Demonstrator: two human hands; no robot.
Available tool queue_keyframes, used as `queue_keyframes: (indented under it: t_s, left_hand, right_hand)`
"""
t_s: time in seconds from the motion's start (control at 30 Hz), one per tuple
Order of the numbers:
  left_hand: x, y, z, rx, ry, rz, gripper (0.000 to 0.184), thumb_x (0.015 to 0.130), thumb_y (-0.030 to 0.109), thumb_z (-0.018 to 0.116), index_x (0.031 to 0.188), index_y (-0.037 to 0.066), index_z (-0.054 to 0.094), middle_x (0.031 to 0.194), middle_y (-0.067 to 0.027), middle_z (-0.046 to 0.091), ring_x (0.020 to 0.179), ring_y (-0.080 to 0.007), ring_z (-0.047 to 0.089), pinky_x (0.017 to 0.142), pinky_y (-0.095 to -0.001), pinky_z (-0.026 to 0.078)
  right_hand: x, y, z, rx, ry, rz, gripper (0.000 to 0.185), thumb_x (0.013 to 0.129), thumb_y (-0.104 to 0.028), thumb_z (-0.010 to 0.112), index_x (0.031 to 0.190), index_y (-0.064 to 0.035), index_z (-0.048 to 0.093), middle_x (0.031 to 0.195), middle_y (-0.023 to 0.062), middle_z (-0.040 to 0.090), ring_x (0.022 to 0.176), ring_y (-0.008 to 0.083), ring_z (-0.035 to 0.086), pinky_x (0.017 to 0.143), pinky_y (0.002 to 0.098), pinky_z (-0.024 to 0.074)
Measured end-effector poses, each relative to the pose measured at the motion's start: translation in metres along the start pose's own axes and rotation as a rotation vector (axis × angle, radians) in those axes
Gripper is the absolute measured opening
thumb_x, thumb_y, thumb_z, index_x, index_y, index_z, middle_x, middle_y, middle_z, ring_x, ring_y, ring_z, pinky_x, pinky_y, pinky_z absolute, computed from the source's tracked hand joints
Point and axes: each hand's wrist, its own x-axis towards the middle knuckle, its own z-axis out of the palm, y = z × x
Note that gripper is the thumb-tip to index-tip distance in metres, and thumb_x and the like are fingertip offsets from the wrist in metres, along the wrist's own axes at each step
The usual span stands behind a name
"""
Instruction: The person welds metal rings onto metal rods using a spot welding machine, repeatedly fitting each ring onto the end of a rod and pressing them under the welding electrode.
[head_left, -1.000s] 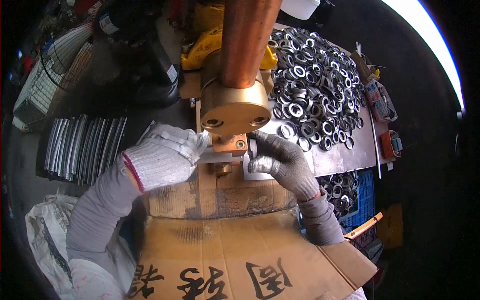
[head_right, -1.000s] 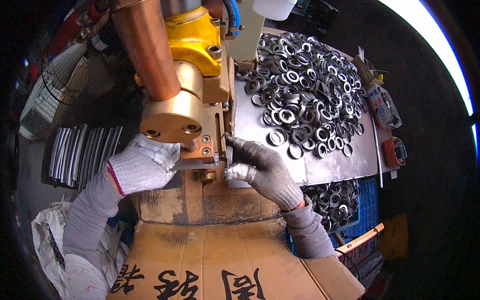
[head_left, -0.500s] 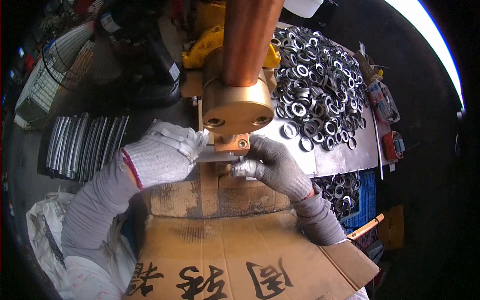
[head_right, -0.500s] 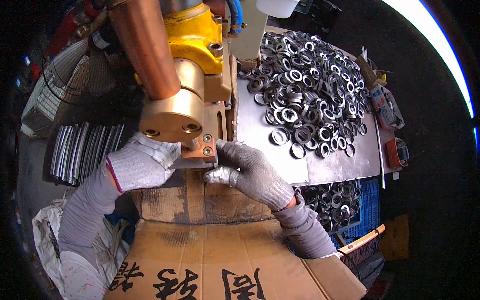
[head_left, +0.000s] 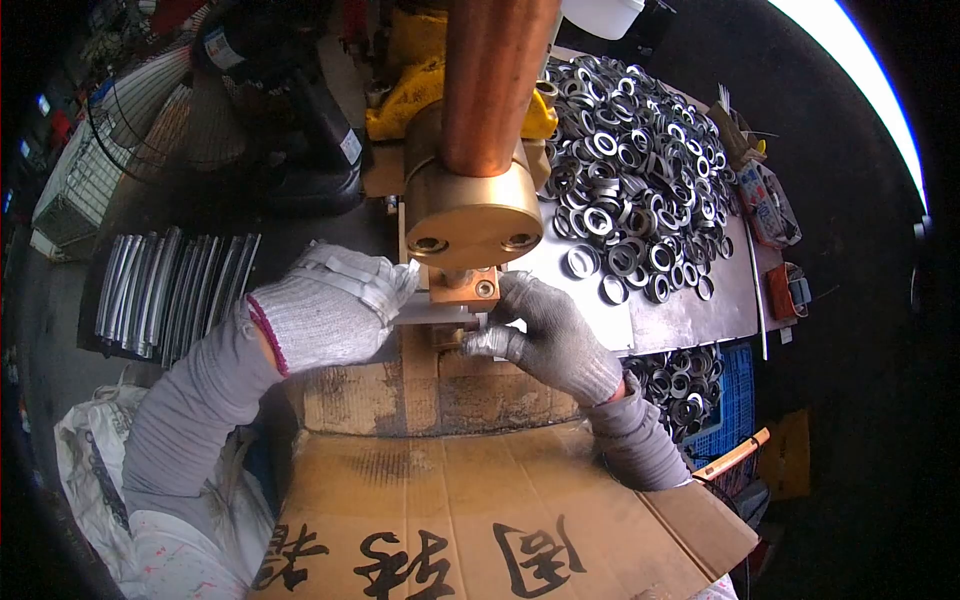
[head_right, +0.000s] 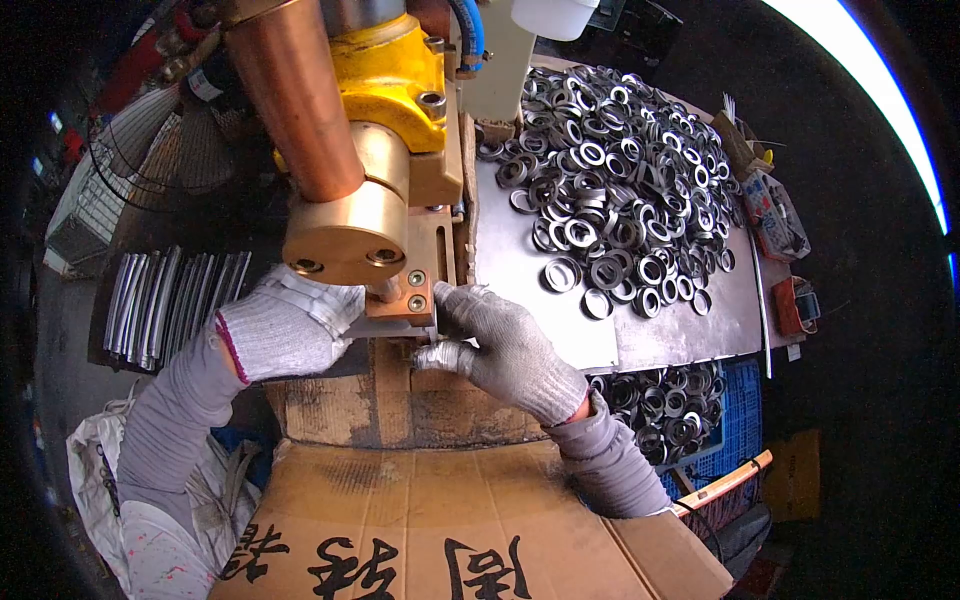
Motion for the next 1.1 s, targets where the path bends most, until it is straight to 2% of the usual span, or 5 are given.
queue_keyframes:
  t_s: [0.3,0.37,0.43,0.6,1.1]
  left_hand:
    - [0.005,0.004,-0.008,0.059,-0.058,0.011,0.041,0.113,0.030,0.054,0.138,0.001,0.069,0.118,-0.0213,0.078,0.106,-0.0346,0.079,0.094,-0.0471,0.064]
    - [0.009,0.007,-0.023,-0.006,-0.183,-0.022,0.059,0.108,0.047,0.066,0.142,-0.001,0.068,0.124,-0.0229,0.077,0.115,-0.0355,0.077,0.101,-0.0450,0.061]
    - [0.006,-0.011,-0.021,-0.289,-0.178,-0.053,0.072,0.102,0.057,0.072,0.143,-0.003,0.067,0.127,-0.0235,0.076,0.119,-0.0359,0.075,0.104,-0.0438,0.059]
    - [0.011,-0.017,-0.048,-0.484,-0.401,-0.330,0.087,0.088,0.072,0.084,0.142,0.005,0.071,0.122,-0.0200,0.081,0.112,-0.0314,0.078,0.099,-0.0419,0.059]
    - [0.002,-0.024,-0.015,-0.505,-0.139,-0.089,0.092,0.090,0.070,0.081,0.144,-0.003,0.067,0.130,-0.0254,0.075,0.123,-0.0377,0.073,0.106,-0.0422,0.058]
  right_hand:
    - [-0.002,-0.007,0.001,-0.133,0.031,-0.053,0.061,0.092,-0.024,0.093,0.142,-0.0001,0.068,0.115,0.0118,0.079,0.098,0.0197,0.077,0.088,0.0365,0.0623]
    - [-0.001,-0.004,0.001,-0.054,0.026,-0.019,0.061,0.092,-0.024,0.093,0.142,0.0004,0.067,0.118,0.0134,0.079,0.101,0.0216,0.078,0.091,0.0376,0.0627]
    - [0.000,0.002,0.000,-0.116,0.024,-0.017,0.080,0.089,-0.032,0.093,0.155,0.0004,0.060,0.131,0.0244,0.076,0.117,0.0383,0.076,0.101,0.0452,0.0610]
    - [-0.002,-0.003,0.002,-0.130,0.035,-0.006,0.078,0.090,-0.030,0.094,0.154,0.0003,0.061,0.130,0.0234,0.076,0.116,0.0376,0.077,0.099,0.0450,0.0620]
    - [-0.007,-0.003,0.000,-0.016,0.062,-0.053,0.069,0.095,-0.031,0.090,0.150,-0.0004,0.063,0.126,0.0188,0.077,0.111,0.0264,0.076,0.096,0.0404,0.0615]
